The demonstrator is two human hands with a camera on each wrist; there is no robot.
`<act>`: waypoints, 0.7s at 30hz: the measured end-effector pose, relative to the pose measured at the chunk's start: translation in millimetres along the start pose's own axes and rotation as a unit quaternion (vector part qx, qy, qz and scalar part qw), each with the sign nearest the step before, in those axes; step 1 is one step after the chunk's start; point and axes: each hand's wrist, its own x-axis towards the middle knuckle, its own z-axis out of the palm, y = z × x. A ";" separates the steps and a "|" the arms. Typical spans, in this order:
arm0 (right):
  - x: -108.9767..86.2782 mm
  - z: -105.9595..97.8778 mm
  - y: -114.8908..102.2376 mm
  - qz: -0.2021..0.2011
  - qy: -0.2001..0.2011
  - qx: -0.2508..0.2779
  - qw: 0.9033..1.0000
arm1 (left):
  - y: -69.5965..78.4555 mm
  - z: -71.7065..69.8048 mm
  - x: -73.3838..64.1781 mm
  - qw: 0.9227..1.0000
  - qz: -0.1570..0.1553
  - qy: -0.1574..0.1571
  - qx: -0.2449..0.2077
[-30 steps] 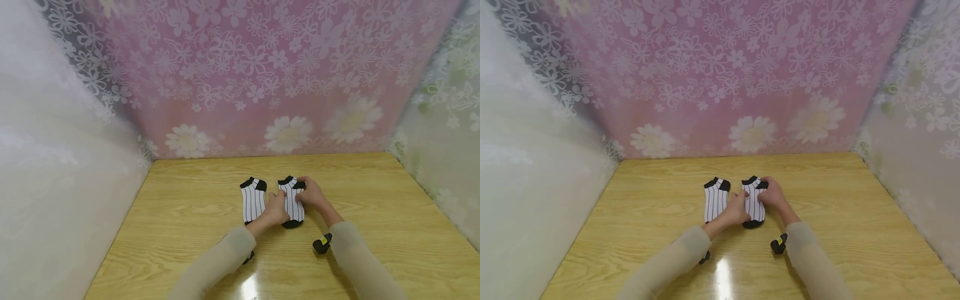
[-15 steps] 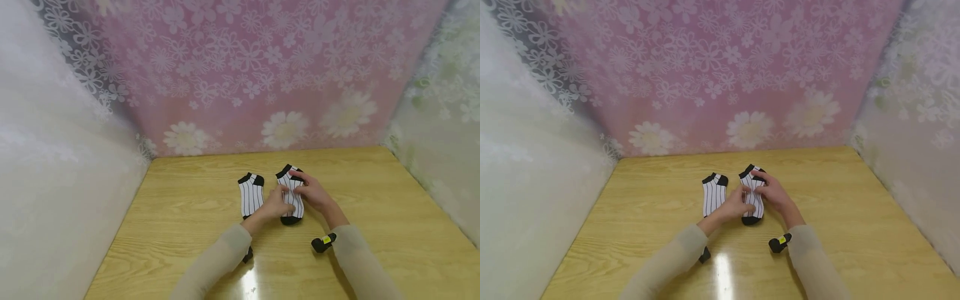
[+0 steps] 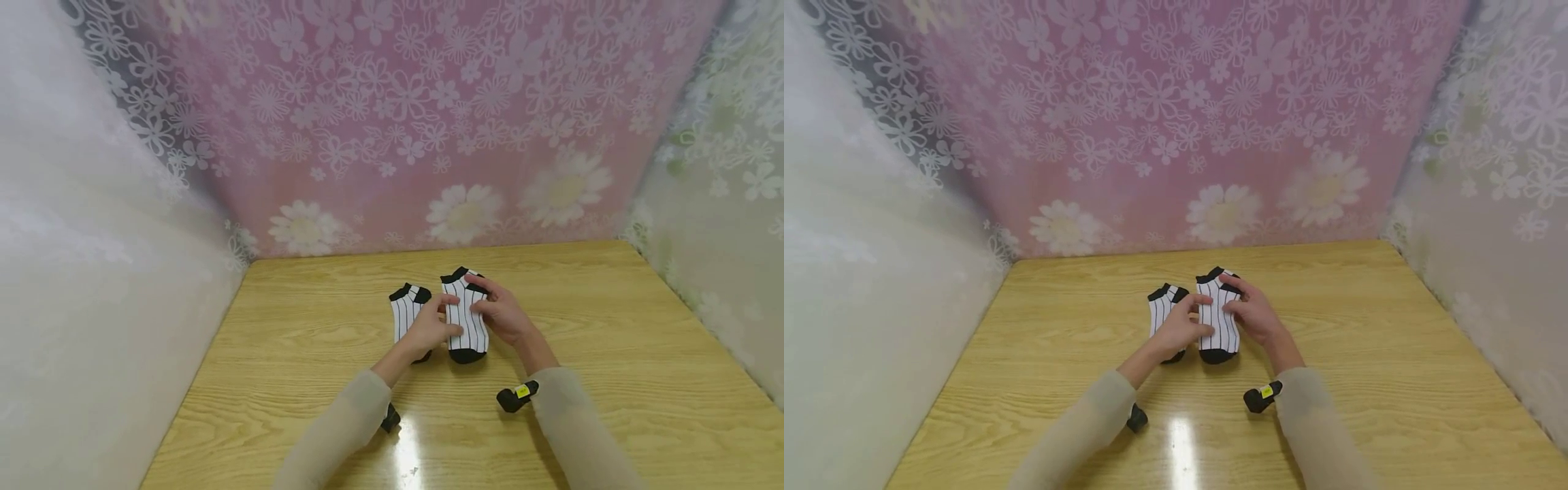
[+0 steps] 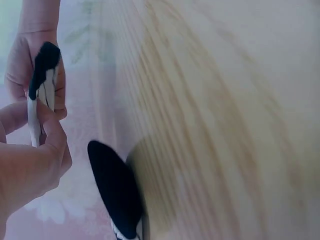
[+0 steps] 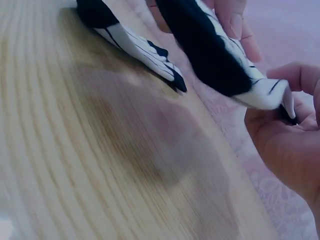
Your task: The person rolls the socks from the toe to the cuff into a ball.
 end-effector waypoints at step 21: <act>38.2 63.1 11.0 -0.012 0.025 -0.255 0.967 | -4.2 -59.1 -28.6 0.993 -0.002 0.075 0.087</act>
